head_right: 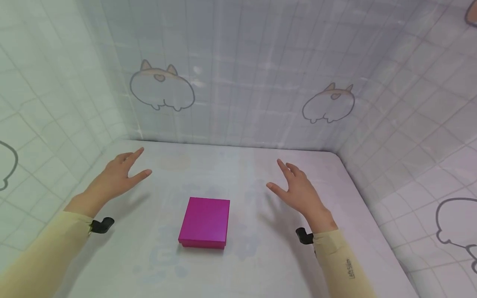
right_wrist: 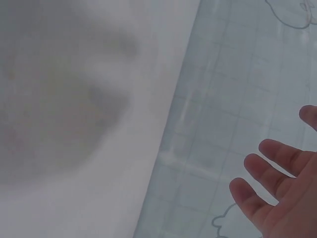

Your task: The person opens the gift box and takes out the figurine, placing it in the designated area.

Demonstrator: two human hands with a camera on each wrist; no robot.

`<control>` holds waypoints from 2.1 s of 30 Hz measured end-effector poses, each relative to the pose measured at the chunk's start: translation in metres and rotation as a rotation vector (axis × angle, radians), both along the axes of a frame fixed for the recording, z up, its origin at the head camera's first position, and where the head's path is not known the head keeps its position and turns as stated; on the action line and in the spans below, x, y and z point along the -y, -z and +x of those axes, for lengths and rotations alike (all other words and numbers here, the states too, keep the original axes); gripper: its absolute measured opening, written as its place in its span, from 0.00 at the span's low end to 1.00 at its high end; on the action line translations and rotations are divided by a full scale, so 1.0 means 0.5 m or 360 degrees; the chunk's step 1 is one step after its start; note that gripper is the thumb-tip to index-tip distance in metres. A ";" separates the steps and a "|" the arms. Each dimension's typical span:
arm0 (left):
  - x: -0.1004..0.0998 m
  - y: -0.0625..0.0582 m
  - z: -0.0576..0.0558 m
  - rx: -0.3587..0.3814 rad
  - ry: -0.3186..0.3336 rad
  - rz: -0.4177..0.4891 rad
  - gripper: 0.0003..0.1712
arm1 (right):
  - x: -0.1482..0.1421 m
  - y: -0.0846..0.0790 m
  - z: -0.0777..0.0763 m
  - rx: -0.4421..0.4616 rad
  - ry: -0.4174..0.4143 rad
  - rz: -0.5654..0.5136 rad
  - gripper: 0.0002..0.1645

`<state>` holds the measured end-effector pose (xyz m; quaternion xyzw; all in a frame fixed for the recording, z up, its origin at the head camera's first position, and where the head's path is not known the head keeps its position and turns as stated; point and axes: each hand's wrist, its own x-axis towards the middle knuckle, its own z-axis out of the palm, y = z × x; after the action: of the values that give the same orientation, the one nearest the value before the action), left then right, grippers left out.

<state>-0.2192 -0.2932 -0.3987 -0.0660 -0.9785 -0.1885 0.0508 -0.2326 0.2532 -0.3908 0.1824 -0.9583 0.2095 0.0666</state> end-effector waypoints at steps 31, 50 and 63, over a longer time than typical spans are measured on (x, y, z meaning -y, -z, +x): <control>-0.123 0.045 0.115 0.0050 0.0020 0.0433 0.55 | 0.167 0.092 0.119 0.0083 -0.0232 -0.0538 0.45; -0.208 0.077 0.181 0.0230 0.0218 0.0614 0.46 | 0.208 0.102 0.183 0.0275 -0.0374 -0.0600 0.38; -0.241 0.092 0.175 0.0326 0.0377 0.0660 0.38 | 0.222 0.120 0.185 0.0453 -0.0418 -0.0627 0.37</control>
<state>-0.1319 -0.1729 -0.4446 -0.1489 -0.9045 -0.3954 -0.0585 -0.1403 0.1424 -0.4510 0.2573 -0.8670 0.4222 -0.0623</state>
